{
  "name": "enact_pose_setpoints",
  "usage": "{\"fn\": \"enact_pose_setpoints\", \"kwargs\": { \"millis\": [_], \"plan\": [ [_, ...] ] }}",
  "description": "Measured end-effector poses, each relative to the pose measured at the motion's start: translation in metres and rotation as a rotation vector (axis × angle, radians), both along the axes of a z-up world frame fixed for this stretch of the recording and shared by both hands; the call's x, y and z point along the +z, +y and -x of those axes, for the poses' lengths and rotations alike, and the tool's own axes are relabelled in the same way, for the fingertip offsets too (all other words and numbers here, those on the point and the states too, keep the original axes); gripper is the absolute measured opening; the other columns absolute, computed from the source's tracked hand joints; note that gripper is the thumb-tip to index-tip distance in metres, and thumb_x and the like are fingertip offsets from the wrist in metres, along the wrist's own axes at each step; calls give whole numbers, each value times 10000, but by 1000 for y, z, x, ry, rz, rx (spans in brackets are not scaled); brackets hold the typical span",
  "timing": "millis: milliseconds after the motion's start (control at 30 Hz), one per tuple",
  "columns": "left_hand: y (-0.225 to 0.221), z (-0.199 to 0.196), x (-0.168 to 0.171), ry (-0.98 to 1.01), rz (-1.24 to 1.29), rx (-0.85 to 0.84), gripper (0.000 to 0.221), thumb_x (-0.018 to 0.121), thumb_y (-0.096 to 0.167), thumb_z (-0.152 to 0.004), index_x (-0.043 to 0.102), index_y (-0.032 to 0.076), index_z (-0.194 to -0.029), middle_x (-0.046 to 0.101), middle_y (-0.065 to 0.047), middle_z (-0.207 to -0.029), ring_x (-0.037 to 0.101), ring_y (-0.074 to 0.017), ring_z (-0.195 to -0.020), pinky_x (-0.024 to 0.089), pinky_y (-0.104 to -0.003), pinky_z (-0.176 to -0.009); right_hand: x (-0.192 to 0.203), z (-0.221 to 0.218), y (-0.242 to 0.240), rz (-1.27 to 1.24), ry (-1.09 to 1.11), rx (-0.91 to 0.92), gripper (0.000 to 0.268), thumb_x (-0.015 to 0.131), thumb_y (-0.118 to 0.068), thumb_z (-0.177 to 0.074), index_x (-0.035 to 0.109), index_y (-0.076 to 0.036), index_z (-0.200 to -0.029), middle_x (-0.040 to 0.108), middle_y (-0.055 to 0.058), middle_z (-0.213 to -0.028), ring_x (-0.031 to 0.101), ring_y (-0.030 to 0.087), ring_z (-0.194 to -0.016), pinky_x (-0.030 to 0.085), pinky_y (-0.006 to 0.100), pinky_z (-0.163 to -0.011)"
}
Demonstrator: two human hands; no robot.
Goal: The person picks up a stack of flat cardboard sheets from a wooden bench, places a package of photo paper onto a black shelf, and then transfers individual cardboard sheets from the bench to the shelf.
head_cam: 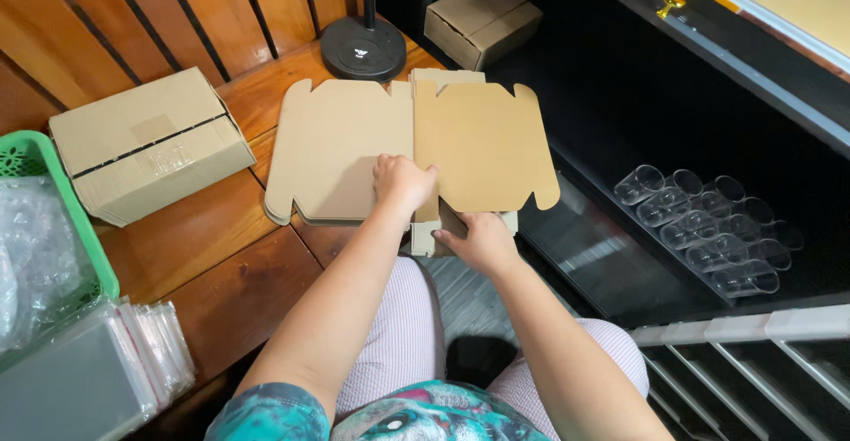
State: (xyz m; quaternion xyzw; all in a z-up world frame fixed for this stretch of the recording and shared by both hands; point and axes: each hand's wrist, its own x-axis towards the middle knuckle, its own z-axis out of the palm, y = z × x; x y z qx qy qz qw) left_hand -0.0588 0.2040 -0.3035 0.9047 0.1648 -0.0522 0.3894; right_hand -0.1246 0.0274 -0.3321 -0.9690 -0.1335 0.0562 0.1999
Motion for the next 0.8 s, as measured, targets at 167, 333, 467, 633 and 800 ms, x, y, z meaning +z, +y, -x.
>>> {"fn": "enact_pose_setpoints", "kwargs": {
  "millis": [167,333,467,633,800],
  "plan": [
    [-3,-4,6,37,39,-2,732,691,489,-869,613,-70,-1336,491,-203,-1413,448,-401,-1387,411,-502,-1138,12,5,2,-23,41,-39,624,708,-539,-854,688,-156,-1346,707,173,-1282,630,383,-1244,482,494,-1081],
    [0,-12,9,66,100,44,731,681,473,-846,617,-89,-1309,490,-240,-1423,472,-421,-1377,437,-498,-1125,19,8,5,-12,78,-79,644,731,-552,-833,680,-201,-1369,705,149,-1290,624,360,-1263,492,477,-1088],
    [-9,-13,8,-90,323,90,273,722,263,-757,759,18,-871,732,-175,-838,742,-376,-883,596,-461,-771,34,13,9,-33,49,-26,691,716,-573,-835,604,-278,-1449,695,156,-1315,634,377,-1253,509,488,-1067],
    [-22,-3,6,-120,390,109,565,706,200,-814,591,-20,-1322,712,-254,-1187,665,-388,-1203,562,-502,-1009,32,12,4,-42,23,-21,675,705,-557,-853,595,-275,-1457,700,170,-1301,647,388,-1232,520,494,-1052],
    [-18,-5,-3,-178,476,44,398,638,156,-928,638,104,-1323,730,-200,-1160,693,-359,-1165,580,-480,-970,26,17,-4,-136,-25,-49,527,727,-412,-901,639,-334,-1415,741,102,-1241,679,330,-1191,551,466,-993]
  ]
}}
